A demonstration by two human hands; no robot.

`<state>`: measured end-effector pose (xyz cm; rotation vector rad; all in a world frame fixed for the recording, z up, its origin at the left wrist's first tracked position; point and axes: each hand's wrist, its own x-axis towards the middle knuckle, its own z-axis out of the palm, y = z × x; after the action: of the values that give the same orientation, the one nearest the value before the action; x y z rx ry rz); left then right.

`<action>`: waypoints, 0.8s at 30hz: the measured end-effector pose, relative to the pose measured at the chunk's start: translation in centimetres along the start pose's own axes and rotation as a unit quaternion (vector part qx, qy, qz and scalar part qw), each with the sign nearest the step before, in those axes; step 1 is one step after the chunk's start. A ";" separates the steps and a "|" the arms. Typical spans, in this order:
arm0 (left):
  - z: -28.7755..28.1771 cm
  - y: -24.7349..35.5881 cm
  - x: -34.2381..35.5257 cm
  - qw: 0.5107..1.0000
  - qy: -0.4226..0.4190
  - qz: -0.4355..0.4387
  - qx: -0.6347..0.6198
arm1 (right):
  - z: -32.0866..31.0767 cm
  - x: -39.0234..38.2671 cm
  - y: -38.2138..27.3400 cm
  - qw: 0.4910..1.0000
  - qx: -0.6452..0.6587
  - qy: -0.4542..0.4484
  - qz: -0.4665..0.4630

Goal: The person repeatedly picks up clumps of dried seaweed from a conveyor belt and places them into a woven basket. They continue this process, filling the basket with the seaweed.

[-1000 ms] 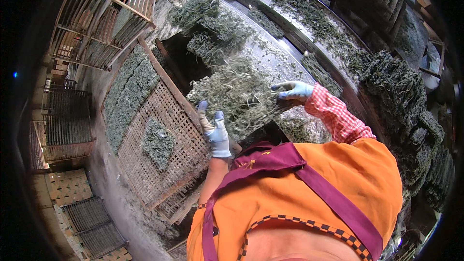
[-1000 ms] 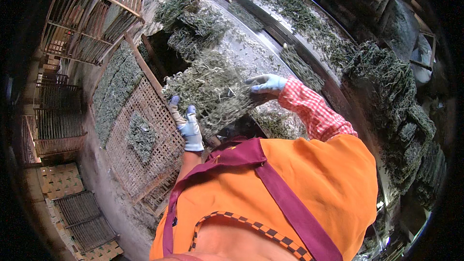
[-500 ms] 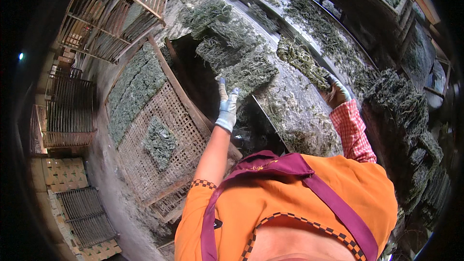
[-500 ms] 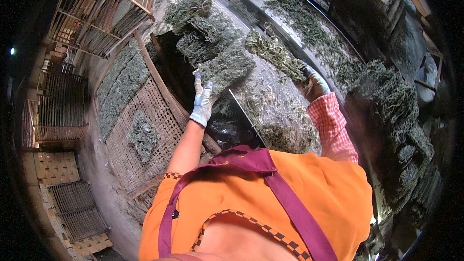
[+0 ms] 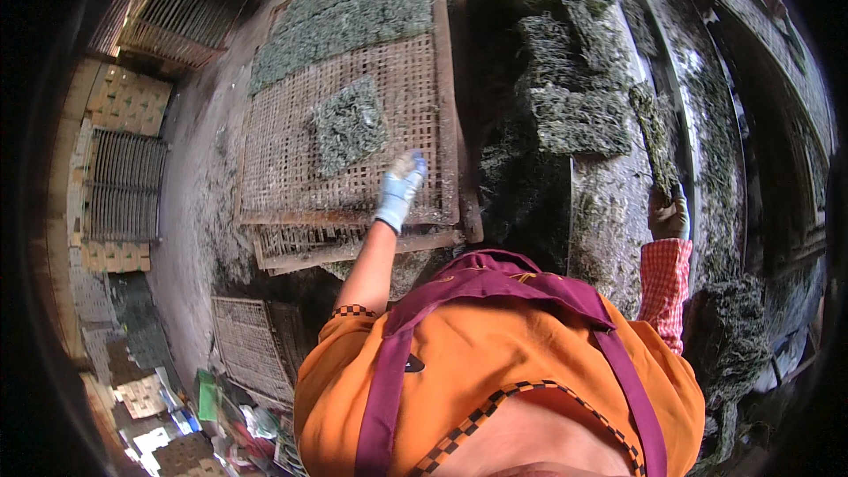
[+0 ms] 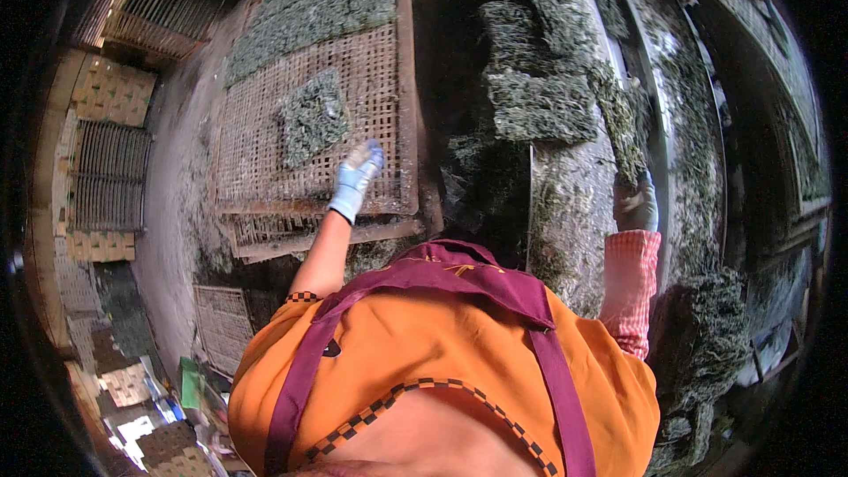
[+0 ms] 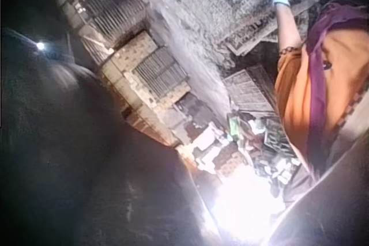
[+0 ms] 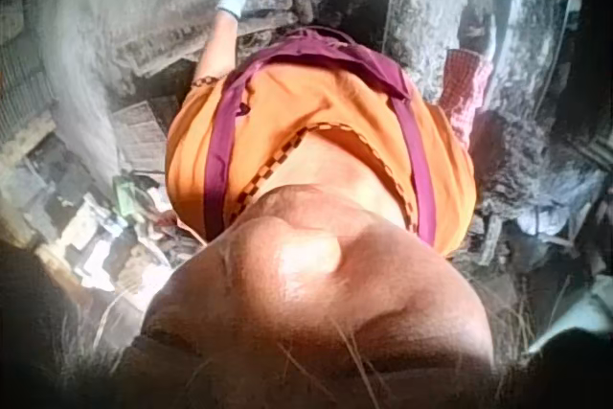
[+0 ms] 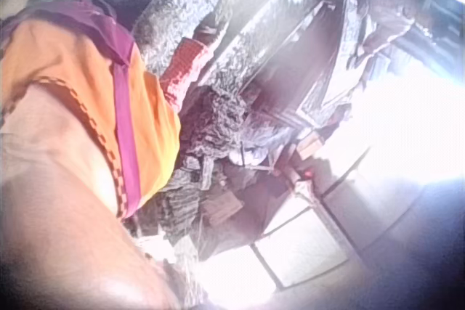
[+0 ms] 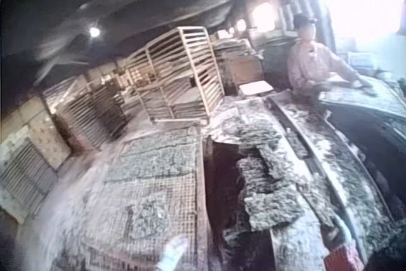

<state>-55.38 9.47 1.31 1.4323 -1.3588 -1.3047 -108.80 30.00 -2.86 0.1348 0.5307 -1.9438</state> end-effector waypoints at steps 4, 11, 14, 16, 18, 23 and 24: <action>-8.2 1.1 0.3 0.966 0.221 0.076 0.109 | 1.0 0.2 0.7 1.000 -0.012 -0.001 0.024; -10.9 -3.0 -0.2 0.811 0.309 -0.170 -0.467 | 3.0 0.3 2.8 0.993 0.000 0.060 -0.103; -10.1 -3.4 2.9 0.812 0.222 -0.181 -0.509 | 4.7 2.8 2.3 0.986 0.032 0.089 -0.138; -9.5 -2.9 5.2 0.796 0.265 -0.178 -0.513 | 6.6 6.0 1.0 0.979 0.057 0.116 -0.155; -9.6 -2.1 6.1 0.786 0.267 -0.168 -0.531 | 9.0 9.9 -0.9 0.988 0.053 0.076 -0.123; -9.9 -0.2 7.5 0.760 0.244 -0.153 -0.583 | 14.8 14.9 -0.3 0.949 -0.121 0.286 -0.048; -10.1 0.0 8.1 0.743 0.194 -0.130 -0.627 | 15.6 14.3 1.9 0.951 -0.223 0.203 -0.074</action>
<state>-46.21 0.26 1.90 0.7847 0.1613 -1.4724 -110.99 10.69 5.84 0.2116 1.2710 -1.8925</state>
